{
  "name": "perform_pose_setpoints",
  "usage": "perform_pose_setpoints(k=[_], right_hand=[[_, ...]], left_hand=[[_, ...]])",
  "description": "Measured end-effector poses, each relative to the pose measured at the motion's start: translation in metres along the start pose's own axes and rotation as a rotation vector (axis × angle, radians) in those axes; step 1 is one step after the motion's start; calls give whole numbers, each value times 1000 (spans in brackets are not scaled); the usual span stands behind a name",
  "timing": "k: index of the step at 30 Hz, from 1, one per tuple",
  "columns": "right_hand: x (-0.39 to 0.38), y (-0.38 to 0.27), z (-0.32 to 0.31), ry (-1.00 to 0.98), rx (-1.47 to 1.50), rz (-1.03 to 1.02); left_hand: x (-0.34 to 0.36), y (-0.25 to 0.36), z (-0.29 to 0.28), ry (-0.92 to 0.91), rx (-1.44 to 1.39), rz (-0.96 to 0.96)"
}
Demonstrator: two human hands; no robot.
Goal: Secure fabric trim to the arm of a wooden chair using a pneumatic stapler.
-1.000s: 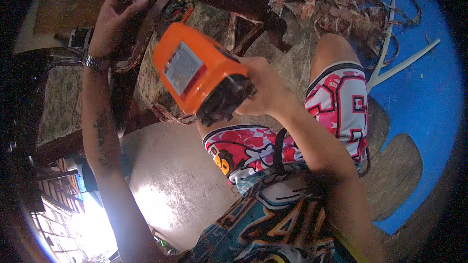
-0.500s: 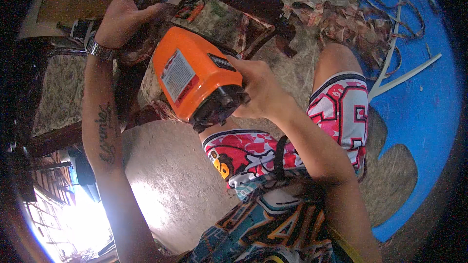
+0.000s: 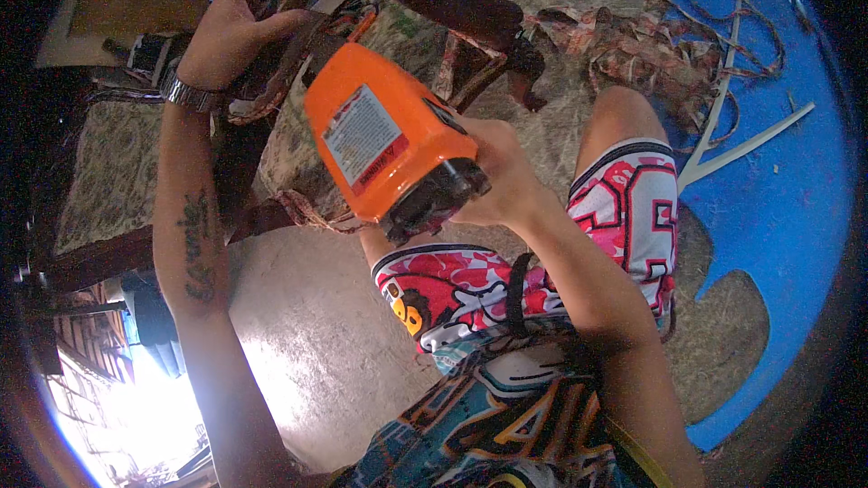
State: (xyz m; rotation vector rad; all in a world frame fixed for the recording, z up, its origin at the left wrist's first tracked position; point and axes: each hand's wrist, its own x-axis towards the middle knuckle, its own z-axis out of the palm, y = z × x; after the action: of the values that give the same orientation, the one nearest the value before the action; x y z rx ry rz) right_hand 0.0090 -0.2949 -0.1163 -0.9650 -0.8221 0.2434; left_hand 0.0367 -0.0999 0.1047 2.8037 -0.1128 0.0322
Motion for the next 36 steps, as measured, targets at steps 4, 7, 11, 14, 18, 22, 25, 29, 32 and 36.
perform_pose_setpoints(k=[4, 7, 11, 14, 18, 22, 25, 29, 32, 36], right_hand=[[4, 7, -7, -72, -222, 3], [4, 11, -4, -24, -133, 20], [9, 3, -3, -37, -193, 14], [6, -1, -10, 25, 124, 117], [-18, 34, -28, 50, -503, 192], [-27, 14, -37, -148, -1185, -308], [-61, -22, -73, -52, -330, 522], [-87, -88, -130, 271, -699, 335], [-87, -128, -140, 591, -223, 224], [-143, -119, -184, 556, -726, 288]], left_hand=[[-1, 7, 0, -29, -141, 2], [-1, 11, 0, -41, -151, -21], [-4, 12, 0, -46, -114, -48], [-3, 14, 0, -37, -190, -36], [0, 11, -1, -25, -109, 53], [0, 11, 1, -18, -291, -32], [1, 2, 7, 38, -457, 59], [-2, 9, 29, 301, 271, 409], [15, 23, 31, 278, 492, 506], [35, 19, 32, 212, 551, 621]])
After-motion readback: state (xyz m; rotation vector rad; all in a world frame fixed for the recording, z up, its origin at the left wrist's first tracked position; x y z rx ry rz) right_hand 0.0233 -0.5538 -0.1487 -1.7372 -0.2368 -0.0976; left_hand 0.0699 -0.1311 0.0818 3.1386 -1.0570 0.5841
